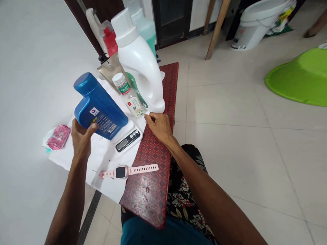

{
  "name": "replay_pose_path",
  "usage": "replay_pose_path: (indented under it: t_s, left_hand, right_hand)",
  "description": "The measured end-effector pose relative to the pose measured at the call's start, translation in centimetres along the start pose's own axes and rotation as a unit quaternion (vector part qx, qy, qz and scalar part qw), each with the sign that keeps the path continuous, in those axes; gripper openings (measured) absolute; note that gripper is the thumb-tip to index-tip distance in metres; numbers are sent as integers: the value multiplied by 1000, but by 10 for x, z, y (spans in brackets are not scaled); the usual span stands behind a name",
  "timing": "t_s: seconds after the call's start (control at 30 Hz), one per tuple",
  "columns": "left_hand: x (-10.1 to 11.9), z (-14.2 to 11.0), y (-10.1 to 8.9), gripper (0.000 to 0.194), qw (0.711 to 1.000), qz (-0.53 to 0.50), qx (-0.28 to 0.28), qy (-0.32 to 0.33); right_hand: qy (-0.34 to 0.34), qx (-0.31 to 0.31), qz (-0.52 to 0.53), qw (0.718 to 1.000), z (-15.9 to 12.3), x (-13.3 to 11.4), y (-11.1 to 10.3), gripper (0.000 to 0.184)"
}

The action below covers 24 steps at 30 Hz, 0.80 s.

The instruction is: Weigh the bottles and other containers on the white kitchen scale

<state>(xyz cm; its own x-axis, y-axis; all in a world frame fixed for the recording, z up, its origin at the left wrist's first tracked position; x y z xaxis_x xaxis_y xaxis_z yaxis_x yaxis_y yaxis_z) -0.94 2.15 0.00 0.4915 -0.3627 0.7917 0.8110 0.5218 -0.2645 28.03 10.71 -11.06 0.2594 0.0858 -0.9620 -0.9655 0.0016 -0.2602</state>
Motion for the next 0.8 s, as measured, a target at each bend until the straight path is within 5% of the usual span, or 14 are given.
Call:
replay_pose_path:
  t_s: [0.13, 0.23, 0.43, 0.6, 0.7, 0.8]
  left_hand:
    - [6, 0, -42, 86, 994, 45, 89, 41]
    - [11, 0, -53, 86, 992, 49, 102, 48]
    - [9, 0, 1, 72, 1000, 1, 8, 8]
    - [0, 2, 19, 45, 995, -90, 48, -17]
    - [-19, 14, -4, 42, 990, -99, 95, -22]
    - [-47, 37, -50, 40, 983, -42, 179, 5]
  right_hand:
    - [0, 3, -7, 1000, 0, 0, 0, 44]
    - [5, 6, -13, 1000, 0, 1, 0, 44]
    - [5, 7, -34, 999, 1, 4, 1, 46]
    - [12, 6, -50, 999, 0, 9, 1, 44]
    - [22, 2, -52, 998, 1, 11, 2, 46]
    - [24, -1, -55, 998, 2, 12, 3, 46]
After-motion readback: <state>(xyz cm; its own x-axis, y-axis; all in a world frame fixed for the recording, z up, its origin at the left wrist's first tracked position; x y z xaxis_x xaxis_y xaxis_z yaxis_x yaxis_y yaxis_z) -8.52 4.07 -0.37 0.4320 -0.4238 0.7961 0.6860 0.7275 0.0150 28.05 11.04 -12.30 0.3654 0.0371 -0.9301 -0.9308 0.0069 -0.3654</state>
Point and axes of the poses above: each hand's wrist, its own z-axis towards the middle knuckle, its own y-axis out of the palm, x = y × z, the point moved 7 cm from there along z, towards the middle knuckle, and after that the axes turned 8 degrees about y, right-handed, at the moved point
